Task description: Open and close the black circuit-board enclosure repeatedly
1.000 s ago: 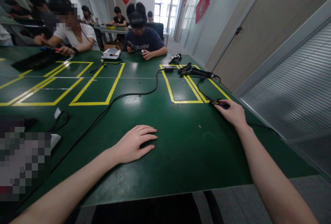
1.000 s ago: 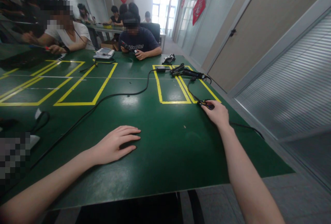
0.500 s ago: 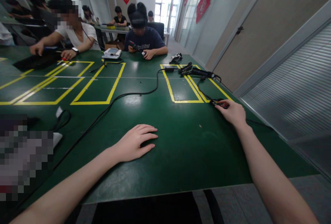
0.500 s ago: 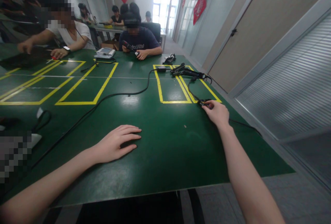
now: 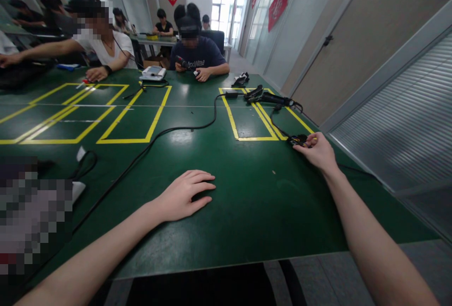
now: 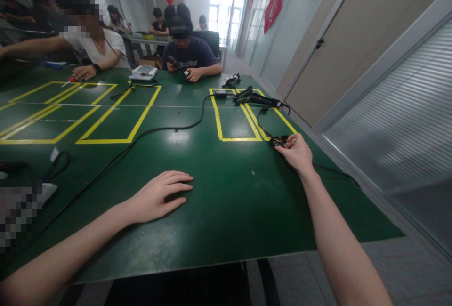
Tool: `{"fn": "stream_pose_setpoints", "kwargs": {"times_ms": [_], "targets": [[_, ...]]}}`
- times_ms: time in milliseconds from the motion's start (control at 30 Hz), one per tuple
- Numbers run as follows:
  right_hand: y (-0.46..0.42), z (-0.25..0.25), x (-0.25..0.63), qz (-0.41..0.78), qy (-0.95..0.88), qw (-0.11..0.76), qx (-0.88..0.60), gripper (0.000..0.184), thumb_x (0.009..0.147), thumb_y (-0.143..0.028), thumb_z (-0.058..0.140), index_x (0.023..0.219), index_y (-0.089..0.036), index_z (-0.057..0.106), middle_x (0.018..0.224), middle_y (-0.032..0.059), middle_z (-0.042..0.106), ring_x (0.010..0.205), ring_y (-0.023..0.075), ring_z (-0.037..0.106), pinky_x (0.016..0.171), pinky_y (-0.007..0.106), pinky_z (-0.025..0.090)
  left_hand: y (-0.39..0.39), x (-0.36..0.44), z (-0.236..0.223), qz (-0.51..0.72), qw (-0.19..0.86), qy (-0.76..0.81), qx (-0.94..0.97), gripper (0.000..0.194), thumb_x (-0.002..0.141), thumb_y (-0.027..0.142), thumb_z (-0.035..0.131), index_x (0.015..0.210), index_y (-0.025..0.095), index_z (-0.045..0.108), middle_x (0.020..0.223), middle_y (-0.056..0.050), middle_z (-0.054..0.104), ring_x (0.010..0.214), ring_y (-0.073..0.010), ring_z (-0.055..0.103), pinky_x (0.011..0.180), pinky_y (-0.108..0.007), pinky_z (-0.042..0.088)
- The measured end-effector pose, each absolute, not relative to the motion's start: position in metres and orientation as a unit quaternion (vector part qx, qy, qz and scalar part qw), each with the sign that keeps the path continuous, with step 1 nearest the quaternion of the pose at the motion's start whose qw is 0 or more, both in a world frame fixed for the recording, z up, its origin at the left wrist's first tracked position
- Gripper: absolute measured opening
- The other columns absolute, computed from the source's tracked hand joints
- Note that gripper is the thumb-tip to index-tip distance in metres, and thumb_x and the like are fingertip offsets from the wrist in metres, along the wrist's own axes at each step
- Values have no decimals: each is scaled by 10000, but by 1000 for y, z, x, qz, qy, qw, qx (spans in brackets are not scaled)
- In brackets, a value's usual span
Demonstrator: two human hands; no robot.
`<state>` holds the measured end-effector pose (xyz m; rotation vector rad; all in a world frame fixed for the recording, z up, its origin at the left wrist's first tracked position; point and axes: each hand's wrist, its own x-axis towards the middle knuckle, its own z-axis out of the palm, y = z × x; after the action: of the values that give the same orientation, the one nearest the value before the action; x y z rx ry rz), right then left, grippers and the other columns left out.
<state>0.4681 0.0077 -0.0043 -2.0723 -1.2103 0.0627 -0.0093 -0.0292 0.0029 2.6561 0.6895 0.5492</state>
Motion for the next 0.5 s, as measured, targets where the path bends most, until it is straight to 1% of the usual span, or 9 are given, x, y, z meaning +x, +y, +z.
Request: {"fn": "stream_pose_setpoints", "kwargs": {"times_ms": [133,200,267,367,433,500], "targets": [[9,-9,472,-5,-488,391,-780,471,577,-437,796,802,-271,417,661,-51,547,631,190,539,583,299,360,-29,-9,2,190,175,244,935,259,1014,295,626,1244,226,722,1388,-100,688,1316,-271,620,1135,-496,496],[10,-11,474,-10,-510,425,-748,465,587,-446,782,823,-271,421,623,-76,499,604,176,513,580,290,367,-29,-10,2,188,176,245,935,259,1016,300,623,1244,225,722,1391,-100,687,1317,-271,618,1141,-497,489],[9,-11,475,-11,-512,450,-732,453,596,-436,774,864,-266,450,621,-81,492,597,177,516,581,290,386,-29,-10,3,184,176,245,935,258,1017,300,623,1243,225,720,1393,-98,686,1317,-271,617,1145,-495,486],[7,-11,481,-45,-476,444,-758,409,631,-383,754,944,-251,525,686,-38,567,654,215,583,614,317,439,-29,-10,3,181,175,245,936,258,1015,294,627,1247,222,716,1398,-94,683,1322,-272,614,1144,-492,487],[6,-13,488,-79,-458,410,-785,371,658,-370,749,962,-238,581,782,24,640,745,256,633,669,355,483,-29,-10,2,182,174,247,936,262,1011,293,635,1250,220,715,1400,-93,682,1327,-274,610,1145,-494,486],[6,-15,495,-87,-479,369,-792,328,695,-388,743,956,-216,640,877,94,691,834,300,663,725,398,517,-28,-10,2,184,174,247,935,263,1010,293,638,1252,225,714,1401,-91,681,1332,-274,606,1144,-494,487]]}}
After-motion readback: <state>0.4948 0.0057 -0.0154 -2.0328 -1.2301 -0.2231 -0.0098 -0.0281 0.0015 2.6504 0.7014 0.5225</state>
